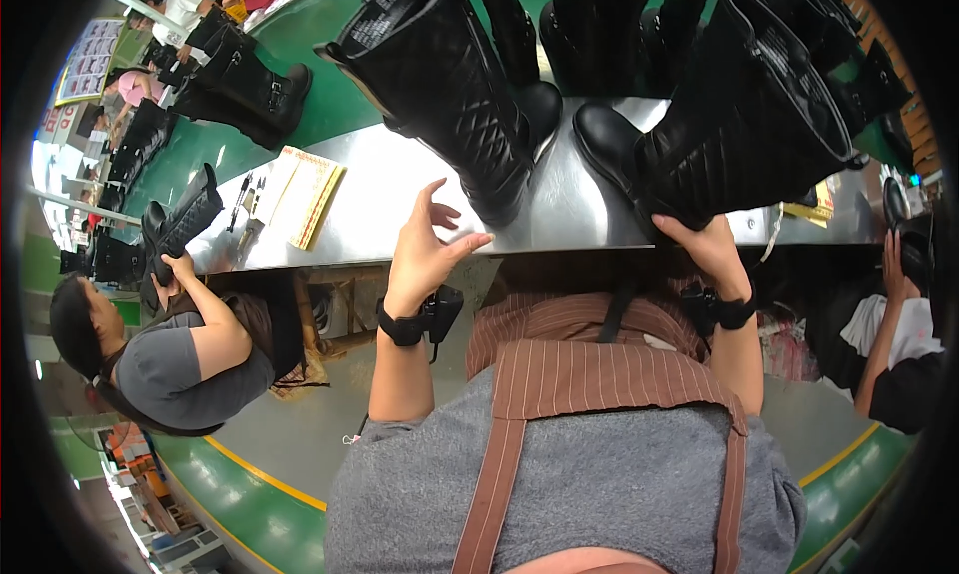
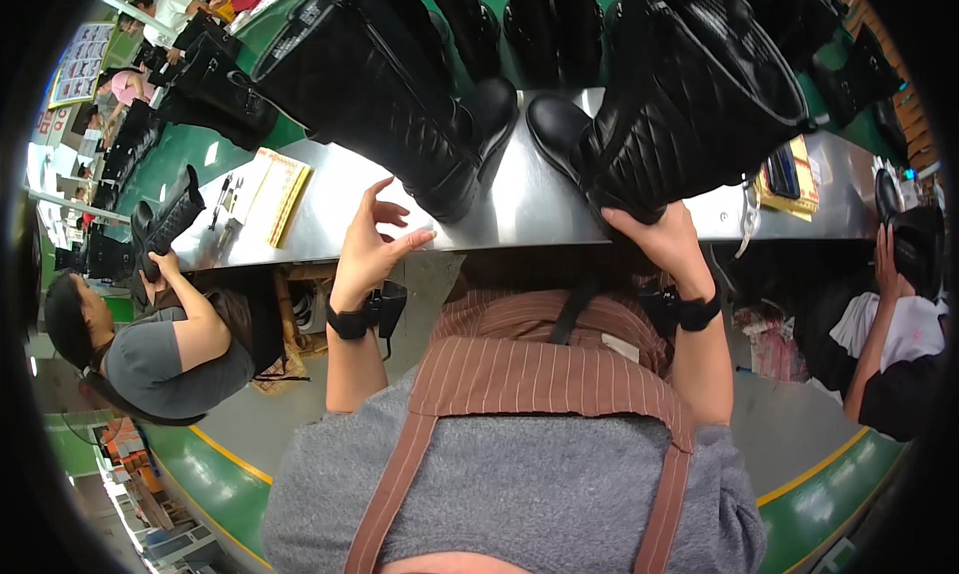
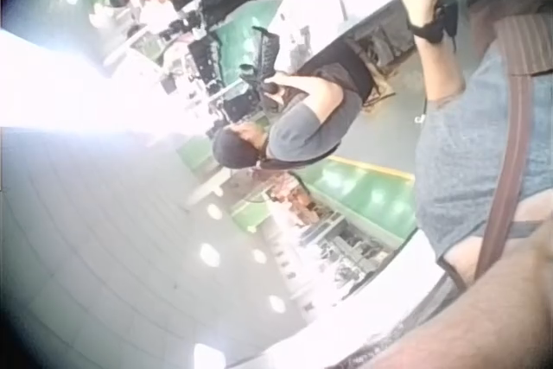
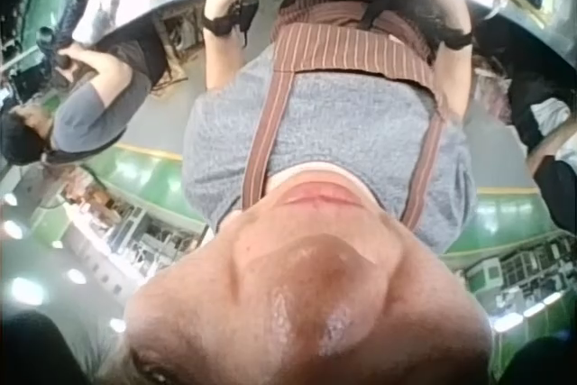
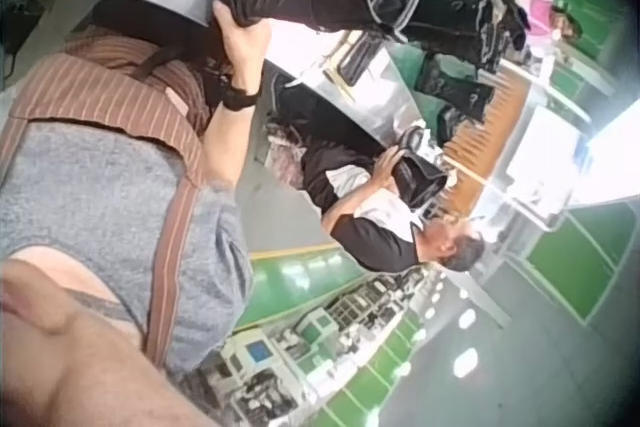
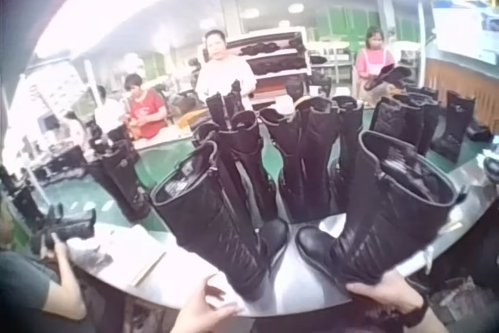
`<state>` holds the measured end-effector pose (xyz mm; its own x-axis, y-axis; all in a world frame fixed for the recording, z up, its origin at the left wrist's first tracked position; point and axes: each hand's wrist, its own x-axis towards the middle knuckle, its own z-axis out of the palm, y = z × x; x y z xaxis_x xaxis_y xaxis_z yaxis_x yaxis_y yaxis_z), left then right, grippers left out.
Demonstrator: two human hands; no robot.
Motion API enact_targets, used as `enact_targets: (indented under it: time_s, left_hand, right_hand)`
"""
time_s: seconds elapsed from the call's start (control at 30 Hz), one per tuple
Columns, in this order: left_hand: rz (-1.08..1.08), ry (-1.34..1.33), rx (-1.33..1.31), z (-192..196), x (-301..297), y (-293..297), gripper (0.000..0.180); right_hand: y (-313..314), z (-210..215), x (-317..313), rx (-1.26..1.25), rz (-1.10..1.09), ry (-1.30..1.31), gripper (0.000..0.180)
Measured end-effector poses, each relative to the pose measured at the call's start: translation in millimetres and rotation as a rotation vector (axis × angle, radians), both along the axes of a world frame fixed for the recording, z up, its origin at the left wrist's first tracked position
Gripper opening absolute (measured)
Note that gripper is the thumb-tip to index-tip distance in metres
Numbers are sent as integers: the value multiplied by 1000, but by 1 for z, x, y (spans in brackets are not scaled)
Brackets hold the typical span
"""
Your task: Inspecting black boots for quality, cleaning the soles, and checking the zippers on a manufacturing line.
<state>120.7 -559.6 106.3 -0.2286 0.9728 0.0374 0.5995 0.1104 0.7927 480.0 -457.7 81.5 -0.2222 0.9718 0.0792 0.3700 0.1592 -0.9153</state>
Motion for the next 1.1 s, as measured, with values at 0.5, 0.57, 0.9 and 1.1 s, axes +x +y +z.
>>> enact_targets:
  time_s: [0.5,0.57,0.9,1.1]
  left_hand:
    - [-170,-533,106,-7,29,64,47]
    - [-157,-709,173,-9,42,57,40]
    - [-156,-1357,77,2,78,37,42]
    - [-185,-1455,43,-5,87,40,44]
  right_hand:
    - [2,12,-8,-41,75,-133,47]
    - [-2,8,-18,-98,109,122,46]
    - [-10,7,-46,-495,202,1047,39]
    - [-12,7,-55,-472,184,1066,44]
